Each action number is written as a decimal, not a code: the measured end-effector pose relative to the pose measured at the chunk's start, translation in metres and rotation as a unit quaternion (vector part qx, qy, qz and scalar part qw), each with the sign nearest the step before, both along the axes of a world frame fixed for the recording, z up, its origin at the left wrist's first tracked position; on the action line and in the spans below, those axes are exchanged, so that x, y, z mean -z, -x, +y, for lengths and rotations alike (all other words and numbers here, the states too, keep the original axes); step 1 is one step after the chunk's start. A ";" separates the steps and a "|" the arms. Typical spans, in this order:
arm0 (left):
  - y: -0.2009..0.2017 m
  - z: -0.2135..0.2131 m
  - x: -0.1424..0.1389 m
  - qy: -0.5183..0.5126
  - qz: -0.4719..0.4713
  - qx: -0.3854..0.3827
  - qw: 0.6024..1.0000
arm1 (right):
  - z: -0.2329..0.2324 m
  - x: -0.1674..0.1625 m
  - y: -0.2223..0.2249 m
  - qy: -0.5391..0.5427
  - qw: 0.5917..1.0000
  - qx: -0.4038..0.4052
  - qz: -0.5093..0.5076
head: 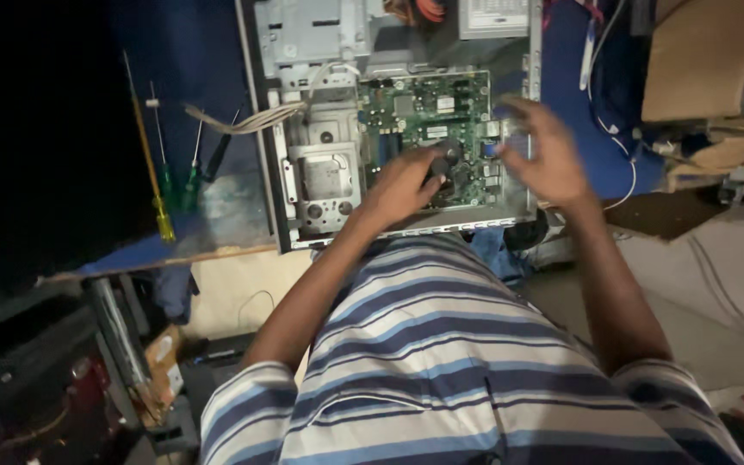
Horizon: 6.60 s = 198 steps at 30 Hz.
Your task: The person removes a CPU cooler from a desktop motherboard and wipes it with a cloth. They then handle a memory module and work it into the RAM slots on the motherboard inside the open computer case on the workbench.
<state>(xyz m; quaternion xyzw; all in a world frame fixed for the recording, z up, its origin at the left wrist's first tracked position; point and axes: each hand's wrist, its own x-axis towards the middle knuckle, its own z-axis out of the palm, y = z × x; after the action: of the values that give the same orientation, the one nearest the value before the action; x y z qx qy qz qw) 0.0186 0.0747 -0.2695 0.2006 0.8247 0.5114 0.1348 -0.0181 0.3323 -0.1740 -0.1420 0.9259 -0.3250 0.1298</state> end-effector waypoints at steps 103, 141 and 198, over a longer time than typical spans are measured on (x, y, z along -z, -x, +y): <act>0.006 0.006 0.052 0.319 0.137 0.236 0.908 | 0.003 -0.021 -0.065 0.043 0.965 0.241 0.092; -0.002 0.013 0.070 0.330 0.132 0.250 0.900 | -0.057 -0.077 -0.011 -0.009 0.991 -0.056 0.120; -0.007 0.013 0.061 0.341 0.123 0.240 0.901 | -0.053 -0.088 0.009 -0.086 0.962 -0.152 0.210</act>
<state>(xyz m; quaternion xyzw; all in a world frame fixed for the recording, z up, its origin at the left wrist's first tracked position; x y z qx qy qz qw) 0.0261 0.0881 -0.3310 0.3951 0.8856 0.1226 0.2110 -0.0274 0.2789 -0.0864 -0.3348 0.9242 -0.1834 -0.0083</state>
